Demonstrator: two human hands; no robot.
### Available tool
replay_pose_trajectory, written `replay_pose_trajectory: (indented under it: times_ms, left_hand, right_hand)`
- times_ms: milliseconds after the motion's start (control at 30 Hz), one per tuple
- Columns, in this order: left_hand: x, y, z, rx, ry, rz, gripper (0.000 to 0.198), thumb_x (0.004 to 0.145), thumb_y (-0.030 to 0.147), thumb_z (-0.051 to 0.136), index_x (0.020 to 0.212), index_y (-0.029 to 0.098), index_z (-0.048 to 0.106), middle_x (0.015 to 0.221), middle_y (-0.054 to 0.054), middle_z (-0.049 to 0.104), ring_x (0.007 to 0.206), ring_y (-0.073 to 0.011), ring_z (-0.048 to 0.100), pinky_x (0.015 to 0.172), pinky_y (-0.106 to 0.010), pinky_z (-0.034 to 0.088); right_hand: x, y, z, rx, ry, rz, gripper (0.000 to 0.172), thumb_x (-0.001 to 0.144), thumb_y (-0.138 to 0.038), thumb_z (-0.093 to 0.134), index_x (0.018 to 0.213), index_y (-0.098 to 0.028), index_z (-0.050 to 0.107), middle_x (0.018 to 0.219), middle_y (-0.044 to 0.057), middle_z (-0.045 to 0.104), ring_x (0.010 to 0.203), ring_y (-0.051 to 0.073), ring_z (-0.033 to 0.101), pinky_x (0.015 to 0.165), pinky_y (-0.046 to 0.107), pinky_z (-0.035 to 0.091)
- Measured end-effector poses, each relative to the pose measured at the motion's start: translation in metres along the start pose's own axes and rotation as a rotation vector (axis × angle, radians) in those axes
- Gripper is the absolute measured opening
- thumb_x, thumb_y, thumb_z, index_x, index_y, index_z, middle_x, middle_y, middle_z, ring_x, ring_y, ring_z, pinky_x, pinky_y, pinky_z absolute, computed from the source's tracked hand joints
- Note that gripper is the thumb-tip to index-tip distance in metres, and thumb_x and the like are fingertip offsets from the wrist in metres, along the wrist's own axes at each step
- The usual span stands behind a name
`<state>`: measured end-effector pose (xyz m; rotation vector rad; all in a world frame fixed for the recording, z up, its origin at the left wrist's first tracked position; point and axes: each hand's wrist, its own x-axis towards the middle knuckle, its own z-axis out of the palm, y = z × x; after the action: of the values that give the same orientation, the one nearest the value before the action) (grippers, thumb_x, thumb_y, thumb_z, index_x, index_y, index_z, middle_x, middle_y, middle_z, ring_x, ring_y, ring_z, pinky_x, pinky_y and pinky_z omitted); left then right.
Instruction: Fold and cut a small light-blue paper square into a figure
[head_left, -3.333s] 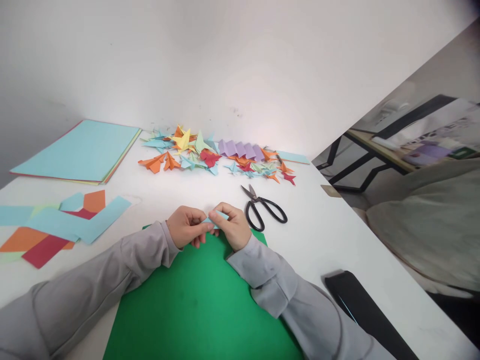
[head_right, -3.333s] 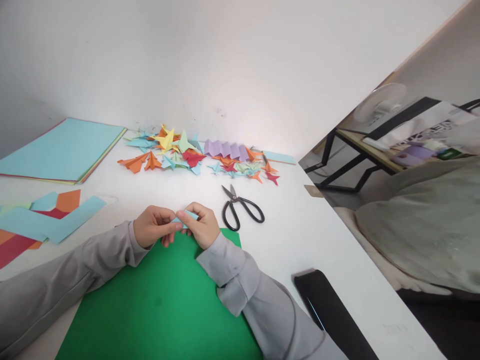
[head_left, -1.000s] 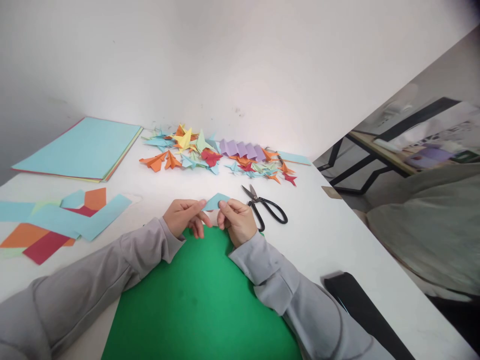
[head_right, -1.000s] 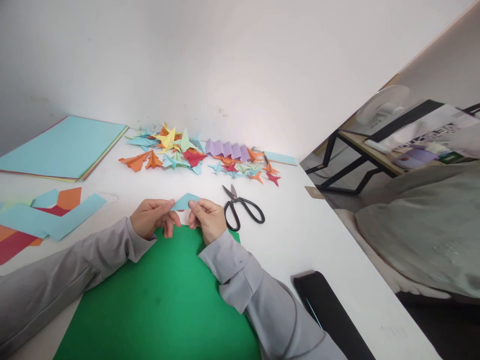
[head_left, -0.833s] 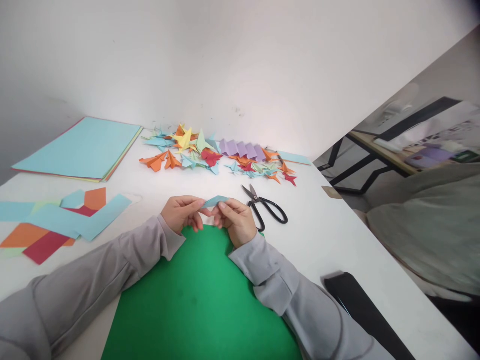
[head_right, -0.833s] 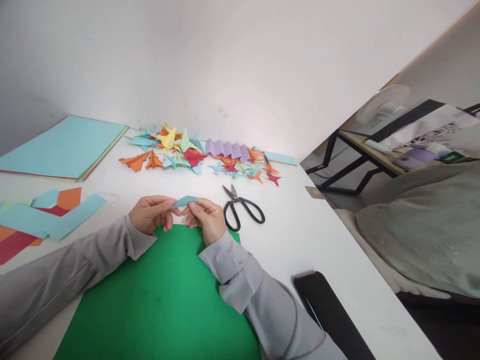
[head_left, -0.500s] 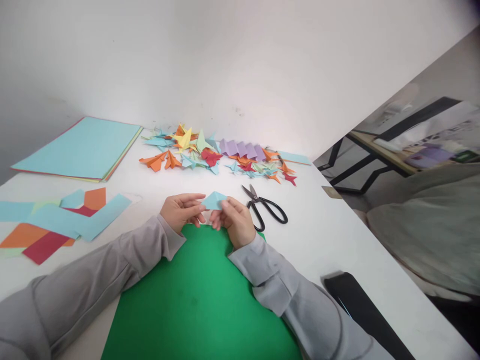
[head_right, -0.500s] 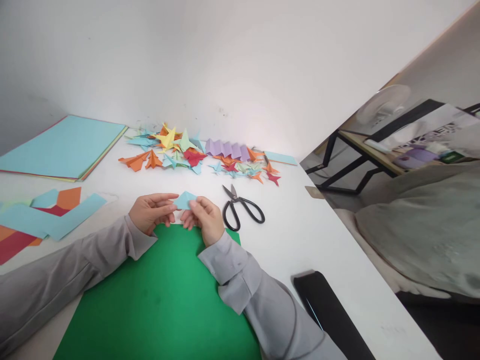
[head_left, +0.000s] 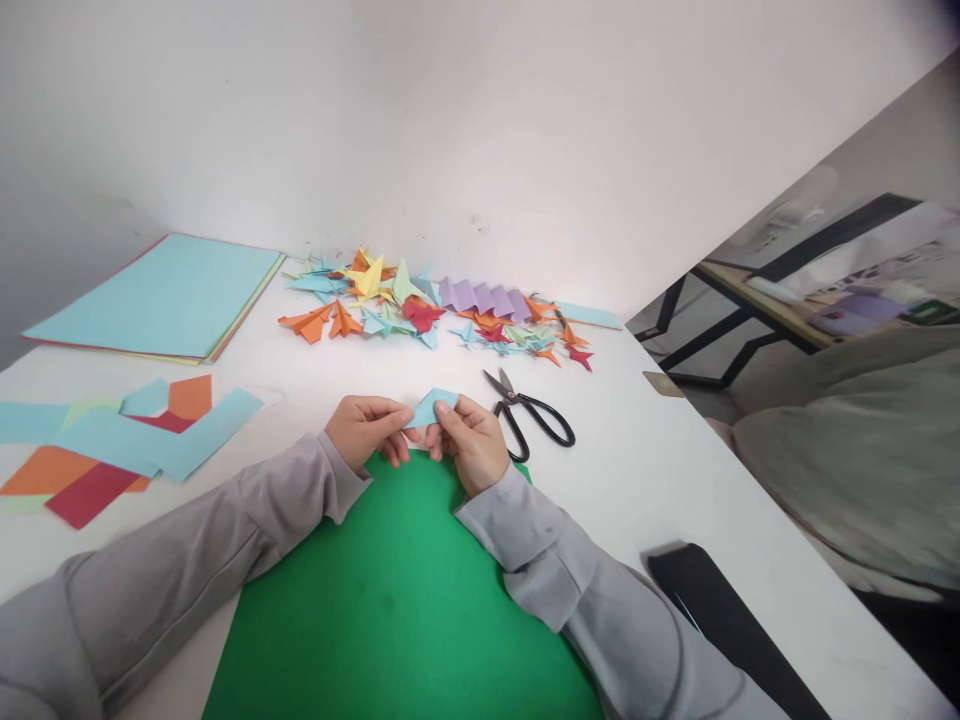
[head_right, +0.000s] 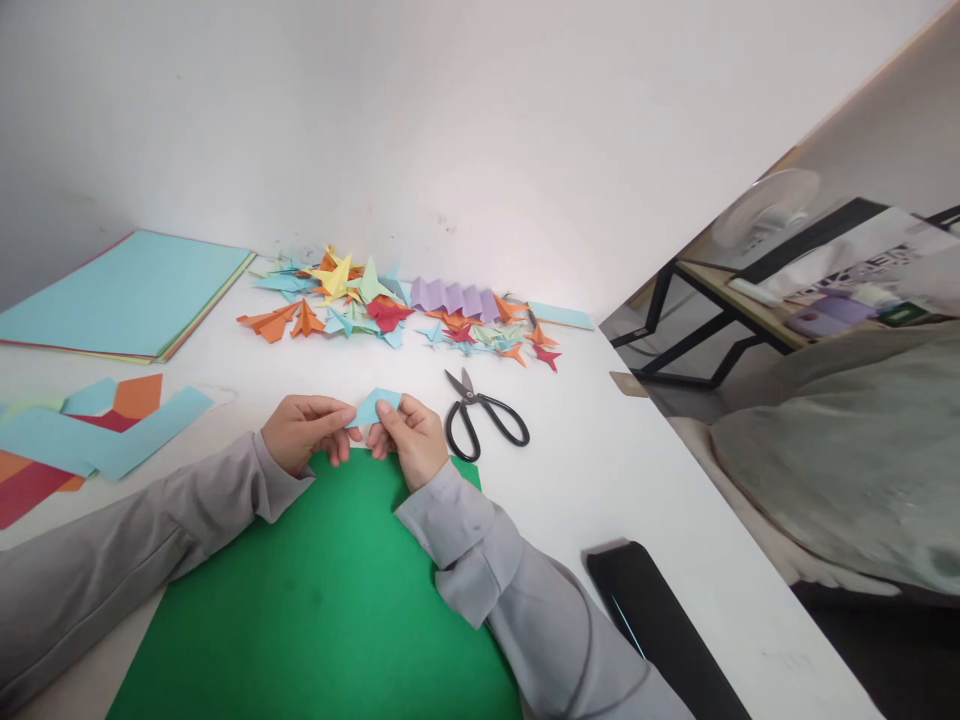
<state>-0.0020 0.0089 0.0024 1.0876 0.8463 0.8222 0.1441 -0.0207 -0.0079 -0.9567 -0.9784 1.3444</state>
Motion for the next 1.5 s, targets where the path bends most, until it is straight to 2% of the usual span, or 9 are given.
replay_pose_trajectory:
  times_ms: [233, 467, 667, 833, 967, 1100, 1200, 1333, 1500]
  left_hand:
    - [-0.006, 0.005, 0.002, 0.087, -0.088, -0.031, 0.031, 0.061, 0.039, 0.069, 0.067, 0.010, 0.061, 0.058, -0.004, 0.064, 0.034, -0.0124, 0.055, 0.028, -0.022, 0.042]
    - [-0.011, 0.008, 0.007, 0.212, -0.154, -0.055, 0.029, 0.062, 0.037, 0.067, 0.060, 0.010, 0.057, 0.049, -0.002, 0.061, 0.031, -0.0107, 0.053, 0.028, -0.019, 0.041]
    - [-0.011, 0.006, 0.006, 0.289, -0.139, -0.020, 0.035, 0.069, 0.043, 0.060, 0.053, 0.013, 0.051, 0.034, 0.002, 0.051, 0.026, -0.0088, 0.046, 0.025, -0.017, 0.034]
    - [-0.009, 0.005, 0.006, 0.243, -0.046, 0.056, 0.034, 0.071, 0.045, 0.057, 0.058, 0.013, 0.052, 0.031, 0.003, 0.048, 0.025, -0.0091, 0.044, 0.025, -0.017, 0.033]
    - [-0.008, 0.006, 0.006, 0.157, 0.014, 0.057, 0.035, 0.068, 0.045, 0.060, 0.058, 0.013, 0.052, 0.034, 0.003, 0.050, 0.028, -0.0100, 0.047, 0.026, -0.018, 0.036]
    - [-0.004, 0.005, 0.002, 0.070, -0.039, 0.011, 0.037, 0.065, 0.048, 0.062, 0.059, 0.013, 0.051, 0.035, 0.001, 0.052, 0.029, -0.0108, 0.049, 0.028, -0.019, 0.037]
    - [-0.003, 0.005, 0.000, 0.024, -0.123, -0.027, 0.040, 0.063, 0.051, 0.063, 0.059, 0.013, 0.052, 0.039, 0.001, 0.054, 0.030, -0.0103, 0.049, 0.028, -0.019, 0.036]
    - [-0.004, 0.006, -0.001, 0.037, -0.155, -0.029, 0.040, 0.064, 0.051, 0.063, 0.058, 0.013, 0.052, 0.040, 0.002, 0.052, 0.030, -0.0092, 0.048, 0.028, -0.018, 0.033]
    - [-0.006, 0.007, 0.003, 0.063, -0.135, -0.059, 0.037, 0.061, 0.047, 0.066, 0.058, 0.012, 0.054, 0.043, 0.000, 0.054, 0.030, -0.0098, 0.049, 0.028, -0.019, 0.035]
  right_hand:
    - [0.000, 0.003, -0.002, -0.056, -0.026, 0.010, 0.027, 0.070, -0.039, 0.065, 0.063, -0.015, 0.056, 0.042, -0.003, 0.059, 0.031, 0.005, 0.046, 0.032, 0.016, 0.035]
    - [-0.003, 0.000, 0.001, -0.156, -0.043, 0.006, 0.026, 0.072, -0.041, 0.062, 0.070, -0.016, 0.057, 0.034, -0.006, 0.053, 0.025, 0.005, 0.039, 0.026, 0.015, 0.026]
    - [-0.004, -0.002, -0.001, -0.182, -0.098, 0.062, 0.027, 0.071, -0.041, 0.062, 0.068, -0.016, 0.056, 0.031, -0.007, 0.049, 0.021, 0.004, 0.034, 0.024, 0.014, 0.022]
    - [-0.005, -0.002, -0.001, -0.177, -0.171, 0.061, 0.029, 0.070, -0.036, 0.065, 0.088, -0.016, 0.055, 0.036, -0.008, 0.053, 0.025, 0.006, 0.040, 0.028, 0.014, 0.029]
    - [-0.004, -0.001, -0.001, -0.103, -0.104, 0.019, 0.032, 0.070, -0.034, 0.063, 0.094, -0.018, 0.050, 0.045, -0.006, 0.059, 0.031, 0.007, 0.046, 0.033, 0.017, 0.036]
    - [-0.003, -0.002, -0.001, 0.008, -0.058, 0.026, 0.027, 0.076, -0.032, 0.051, 0.100, -0.019, 0.052, 0.050, -0.004, 0.061, 0.036, 0.009, 0.050, 0.035, 0.018, 0.037]
    - [-0.003, -0.002, -0.001, 0.000, -0.069, 0.001, 0.033, 0.071, -0.026, 0.057, 0.104, -0.021, 0.055, 0.052, -0.005, 0.059, 0.041, 0.009, 0.052, 0.036, 0.018, 0.037]
    - [-0.004, -0.001, 0.000, -0.045, -0.106, -0.072, 0.025, 0.070, -0.031, 0.062, 0.092, -0.019, 0.062, 0.053, -0.004, 0.058, 0.044, 0.009, 0.053, 0.038, 0.019, 0.038]
    - [-0.003, 0.000, 0.000, -0.037, -0.033, -0.045, 0.020, 0.068, -0.036, 0.066, 0.072, -0.018, 0.058, 0.048, -0.004, 0.057, 0.041, 0.008, 0.051, 0.037, 0.018, 0.037]
